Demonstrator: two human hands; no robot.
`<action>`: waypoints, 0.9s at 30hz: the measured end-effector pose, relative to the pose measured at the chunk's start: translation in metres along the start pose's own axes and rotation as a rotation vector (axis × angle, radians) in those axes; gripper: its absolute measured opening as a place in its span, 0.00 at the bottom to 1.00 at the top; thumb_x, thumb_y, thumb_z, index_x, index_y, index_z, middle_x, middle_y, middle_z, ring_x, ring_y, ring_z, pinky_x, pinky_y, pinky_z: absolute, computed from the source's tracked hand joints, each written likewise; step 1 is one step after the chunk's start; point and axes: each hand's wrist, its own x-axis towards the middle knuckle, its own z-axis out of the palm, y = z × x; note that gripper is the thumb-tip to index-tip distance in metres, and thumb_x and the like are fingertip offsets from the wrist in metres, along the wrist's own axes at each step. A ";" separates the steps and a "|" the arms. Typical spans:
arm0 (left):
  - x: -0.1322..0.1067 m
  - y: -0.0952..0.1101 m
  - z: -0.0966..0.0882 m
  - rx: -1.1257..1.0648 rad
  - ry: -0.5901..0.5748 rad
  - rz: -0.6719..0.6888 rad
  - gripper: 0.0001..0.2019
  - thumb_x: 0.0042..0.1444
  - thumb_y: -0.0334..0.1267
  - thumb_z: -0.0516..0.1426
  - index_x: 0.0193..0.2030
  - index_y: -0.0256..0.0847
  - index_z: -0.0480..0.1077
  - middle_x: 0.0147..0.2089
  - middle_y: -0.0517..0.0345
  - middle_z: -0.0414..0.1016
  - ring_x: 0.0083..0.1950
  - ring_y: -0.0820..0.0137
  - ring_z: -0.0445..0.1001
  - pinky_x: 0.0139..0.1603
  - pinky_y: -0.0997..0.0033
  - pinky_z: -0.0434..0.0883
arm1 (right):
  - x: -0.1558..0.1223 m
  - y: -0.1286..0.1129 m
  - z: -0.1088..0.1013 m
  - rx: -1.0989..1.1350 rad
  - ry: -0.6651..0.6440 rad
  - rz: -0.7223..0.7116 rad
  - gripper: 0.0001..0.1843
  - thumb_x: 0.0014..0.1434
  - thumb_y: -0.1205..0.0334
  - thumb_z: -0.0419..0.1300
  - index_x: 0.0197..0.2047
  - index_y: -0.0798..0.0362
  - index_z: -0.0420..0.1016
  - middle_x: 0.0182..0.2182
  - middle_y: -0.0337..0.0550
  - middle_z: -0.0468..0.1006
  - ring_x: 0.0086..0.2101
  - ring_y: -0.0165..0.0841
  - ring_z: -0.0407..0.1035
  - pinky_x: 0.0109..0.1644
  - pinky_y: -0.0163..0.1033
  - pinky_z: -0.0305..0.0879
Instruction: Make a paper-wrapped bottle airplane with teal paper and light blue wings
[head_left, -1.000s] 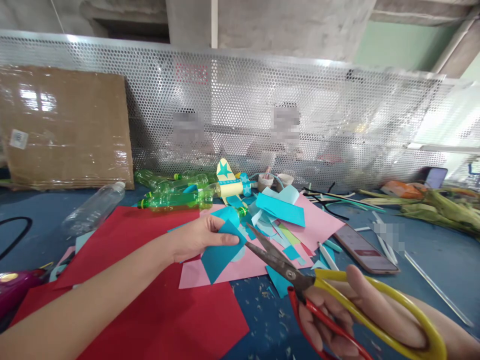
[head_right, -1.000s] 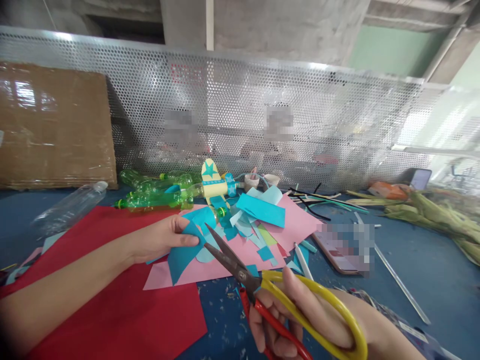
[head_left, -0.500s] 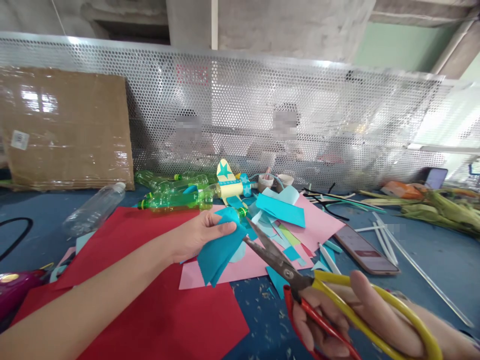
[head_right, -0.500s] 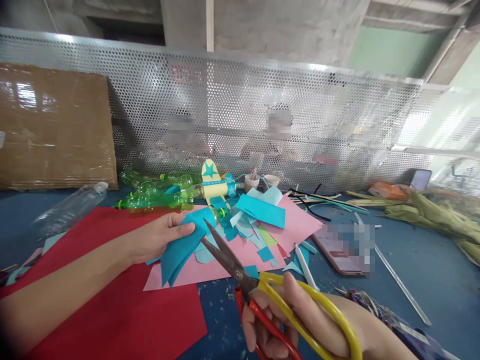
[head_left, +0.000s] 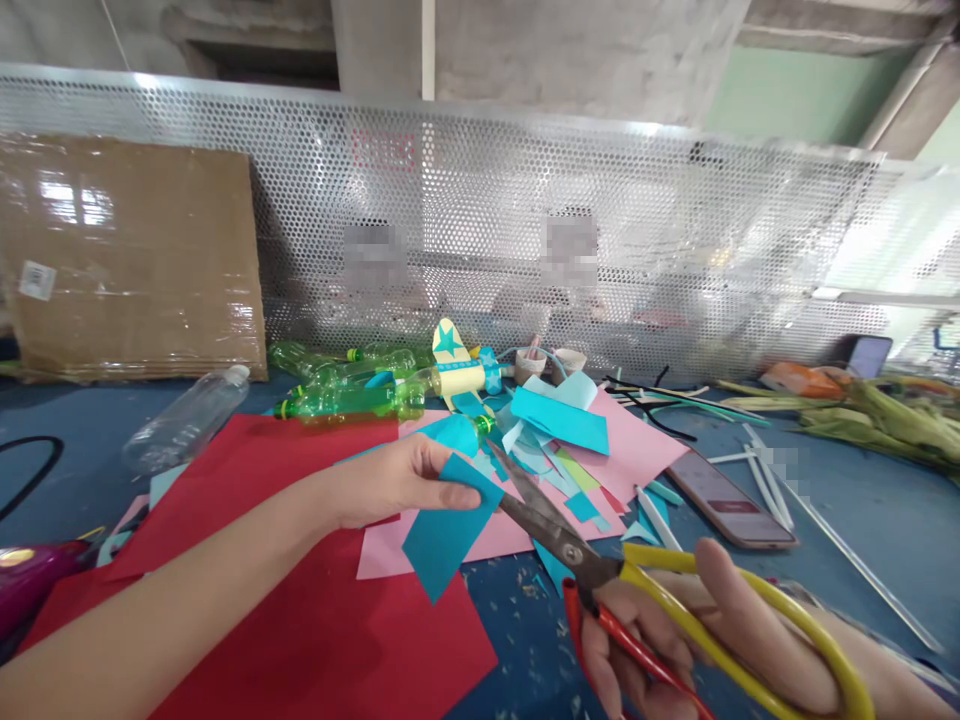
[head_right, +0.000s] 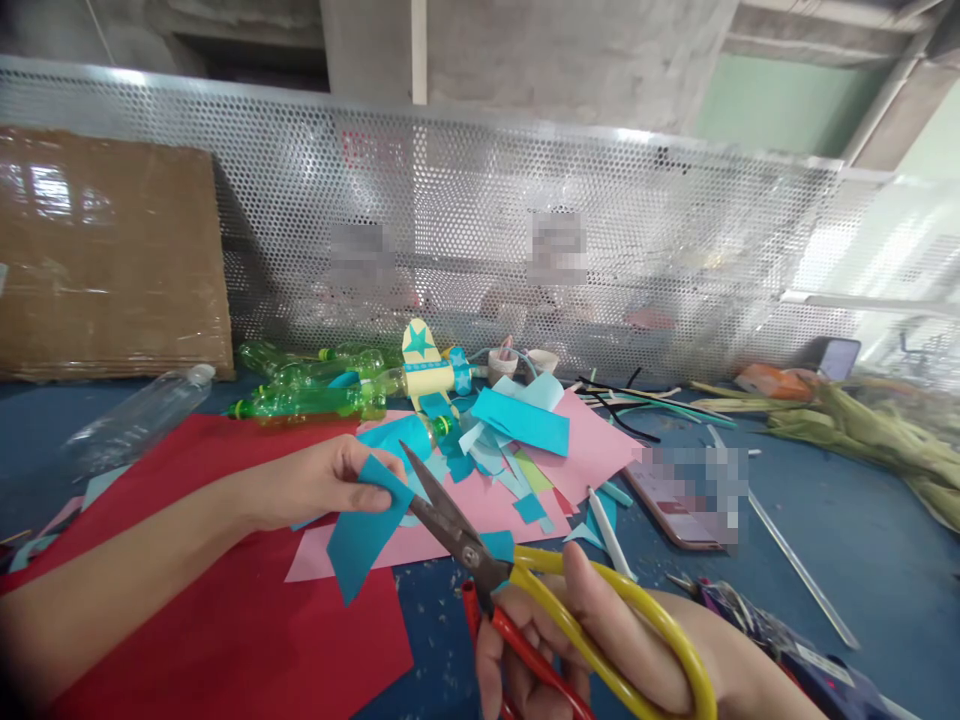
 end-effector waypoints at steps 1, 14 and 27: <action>0.000 0.000 0.000 0.016 -0.020 0.004 0.14 0.47 0.48 0.66 0.30 0.39 0.78 0.26 0.63 0.69 0.27 0.77 0.63 0.30 0.77 0.61 | 0.000 -0.001 -0.001 -0.031 -0.010 -0.003 0.56 0.51 0.23 0.24 0.41 0.60 0.75 0.22 0.41 0.65 0.21 0.29 0.62 0.22 0.31 0.59; -0.001 -0.001 0.003 -0.020 -0.015 -0.030 0.15 0.47 0.51 0.66 0.34 0.42 0.79 0.27 0.61 0.72 0.26 0.77 0.66 0.30 0.76 0.64 | 0.006 -0.003 0.006 0.035 -0.008 -0.030 0.52 0.50 0.22 0.25 0.38 0.56 0.72 0.22 0.38 0.60 0.20 0.27 0.57 0.21 0.32 0.59; -0.001 -0.003 -0.003 0.089 -0.032 0.021 0.14 0.51 0.49 0.64 0.33 0.39 0.78 0.32 0.58 0.71 0.31 0.75 0.65 0.32 0.75 0.63 | 0.008 0.000 0.008 0.074 0.003 -0.022 0.48 0.49 0.21 0.28 0.31 0.56 0.68 0.21 0.39 0.62 0.18 0.26 0.61 0.15 0.27 0.56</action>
